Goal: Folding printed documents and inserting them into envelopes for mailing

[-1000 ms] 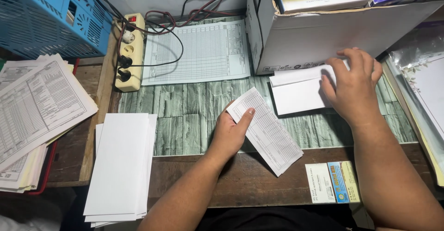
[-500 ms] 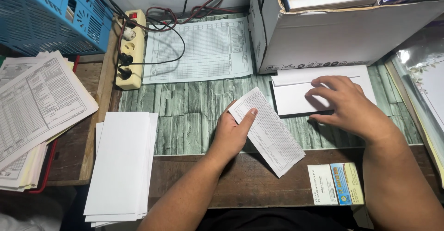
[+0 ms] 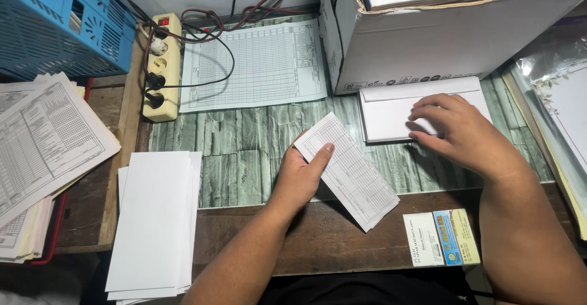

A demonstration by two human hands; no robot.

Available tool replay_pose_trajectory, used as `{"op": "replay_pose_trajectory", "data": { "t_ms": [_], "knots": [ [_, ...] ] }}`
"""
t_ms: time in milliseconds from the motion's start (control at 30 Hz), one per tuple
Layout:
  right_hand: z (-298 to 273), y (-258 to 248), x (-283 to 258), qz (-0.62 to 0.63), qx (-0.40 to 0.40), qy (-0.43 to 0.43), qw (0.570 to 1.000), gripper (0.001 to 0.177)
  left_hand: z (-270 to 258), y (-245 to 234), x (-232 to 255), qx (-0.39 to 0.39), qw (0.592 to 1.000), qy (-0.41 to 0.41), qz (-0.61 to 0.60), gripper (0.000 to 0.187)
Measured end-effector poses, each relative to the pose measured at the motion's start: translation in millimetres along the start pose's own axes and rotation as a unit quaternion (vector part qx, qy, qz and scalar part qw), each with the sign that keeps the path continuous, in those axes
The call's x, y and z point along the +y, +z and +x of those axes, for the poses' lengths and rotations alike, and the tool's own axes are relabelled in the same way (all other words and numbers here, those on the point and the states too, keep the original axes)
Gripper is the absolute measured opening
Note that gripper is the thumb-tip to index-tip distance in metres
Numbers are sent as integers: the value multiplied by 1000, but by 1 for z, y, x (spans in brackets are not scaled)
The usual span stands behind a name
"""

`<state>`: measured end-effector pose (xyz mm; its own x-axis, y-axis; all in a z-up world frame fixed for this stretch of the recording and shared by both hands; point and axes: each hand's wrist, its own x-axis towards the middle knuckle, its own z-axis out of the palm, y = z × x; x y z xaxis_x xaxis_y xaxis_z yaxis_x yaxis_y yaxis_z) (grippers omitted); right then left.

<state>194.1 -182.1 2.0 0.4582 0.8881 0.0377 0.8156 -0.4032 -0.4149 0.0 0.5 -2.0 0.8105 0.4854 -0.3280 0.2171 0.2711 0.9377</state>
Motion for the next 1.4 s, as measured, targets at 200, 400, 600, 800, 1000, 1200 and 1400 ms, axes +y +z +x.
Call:
{"op": "replay_pose_trajectory", "data": {
  "t_ms": [200,400,600,800,1000,1200,1400],
  "knots": [
    [6,5,-74,349,-93,85,929,53,-1,0,3,12,995,97,-5,18],
    [4,48,-59,503,7,152,851,46,4,-1,-12,19,995,94,-41,39],
    [3,55,-47,528,108,187,821,37,-2,-7,-9,24,993,111,25,53],
    [1,63,-48,527,136,180,819,31,4,4,-11,35,994,107,-1,29],
    [5,78,-26,632,56,159,756,36,6,0,-8,63,993,80,-63,29],
    [-4,84,-19,672,-10,170,720,28,4,-2,-8,47,991,124,12,10],
    [-8,67,-41,725,-52,150,670,28,11,-4,-25,43,984,167,52,5]
  ]
}}
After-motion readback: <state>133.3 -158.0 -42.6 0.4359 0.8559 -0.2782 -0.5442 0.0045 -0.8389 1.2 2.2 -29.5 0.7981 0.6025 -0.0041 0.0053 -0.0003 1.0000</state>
